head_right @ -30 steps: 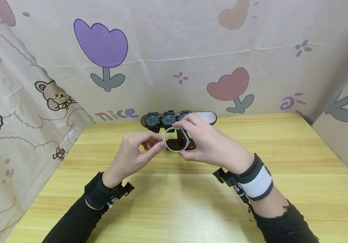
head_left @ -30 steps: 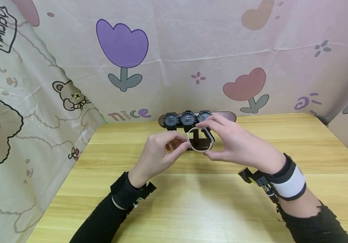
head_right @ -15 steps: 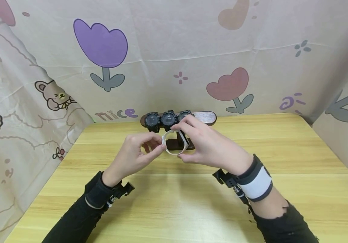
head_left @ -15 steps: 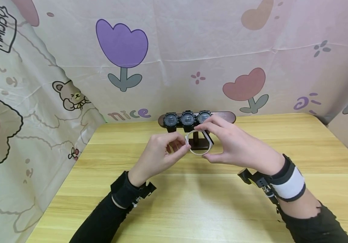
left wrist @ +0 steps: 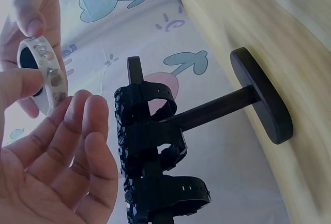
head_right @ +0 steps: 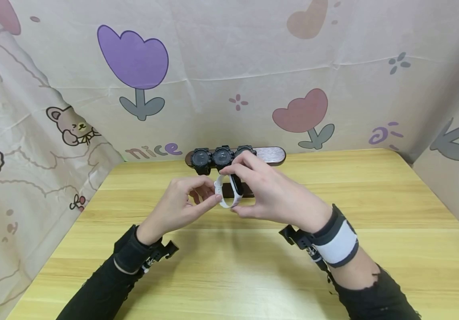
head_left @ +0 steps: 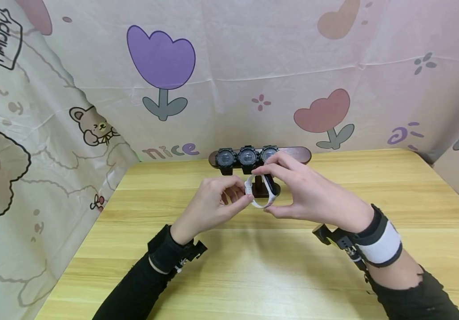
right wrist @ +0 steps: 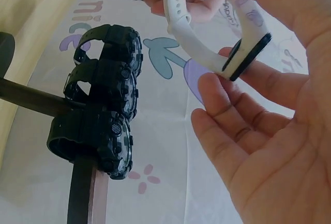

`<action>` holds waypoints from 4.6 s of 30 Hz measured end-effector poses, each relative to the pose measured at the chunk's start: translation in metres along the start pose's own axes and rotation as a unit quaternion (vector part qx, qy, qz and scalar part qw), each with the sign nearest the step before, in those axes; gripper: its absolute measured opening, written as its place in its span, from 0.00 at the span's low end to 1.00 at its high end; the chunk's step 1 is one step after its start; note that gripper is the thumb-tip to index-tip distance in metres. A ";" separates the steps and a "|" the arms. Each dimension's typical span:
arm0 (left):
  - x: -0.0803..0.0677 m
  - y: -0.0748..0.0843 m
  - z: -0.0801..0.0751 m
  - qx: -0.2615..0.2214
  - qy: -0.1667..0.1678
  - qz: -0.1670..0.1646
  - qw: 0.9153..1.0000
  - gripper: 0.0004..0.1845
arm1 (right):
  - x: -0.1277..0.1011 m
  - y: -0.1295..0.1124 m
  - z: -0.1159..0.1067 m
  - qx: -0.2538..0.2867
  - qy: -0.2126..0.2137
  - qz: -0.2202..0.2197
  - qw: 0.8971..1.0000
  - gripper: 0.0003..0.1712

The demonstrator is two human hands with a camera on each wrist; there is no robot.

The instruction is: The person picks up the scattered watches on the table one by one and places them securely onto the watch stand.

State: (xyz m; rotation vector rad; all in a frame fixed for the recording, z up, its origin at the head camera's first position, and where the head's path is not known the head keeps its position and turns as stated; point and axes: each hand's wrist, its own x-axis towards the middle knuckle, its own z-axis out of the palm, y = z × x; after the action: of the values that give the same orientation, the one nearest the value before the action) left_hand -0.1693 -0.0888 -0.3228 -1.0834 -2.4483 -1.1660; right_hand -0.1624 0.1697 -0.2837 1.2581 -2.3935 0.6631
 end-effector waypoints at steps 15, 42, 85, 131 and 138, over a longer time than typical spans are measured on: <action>0.001 -0.002 0.001 0.010 0.002 0.001 1.000 0.04 | 0.002 0.000 0.007 0.005 0.029 -0.055 0.998 0.44; 0.000 -0.008 0.019 -0.010 -0.011 0.020 1.000 0.08 | 0.006 0.007 0.014 0.091 0.045 -0.086 0.991 0.39; 0.003 -0.027 -0.035 0.045 0.095 -0.023 0.994 0.08 | -0.009 0.056 0.004 0.129 0.082 -0.016 0.988 0.42; 0.002 -0.072 -0.040 0.126 0.130 -0.117 0.977 0.17 | -0.040 0.109 -0.021 0.112 0.152 0.133 0.973 0.42; 0.002 -0.073 -0.039 0.126 0.131 -0.118 0.976 0.17 | -0.045 0.116 -0.024 0.113 0.153 0.161 0.968 0.41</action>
State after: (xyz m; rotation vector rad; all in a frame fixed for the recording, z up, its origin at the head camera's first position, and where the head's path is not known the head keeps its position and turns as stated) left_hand -0.2264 -0.1471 -0.3388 -0.5434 -2.4734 -0.9516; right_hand -0.2326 0.2706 -0.3147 0.7721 -2.3230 1.1639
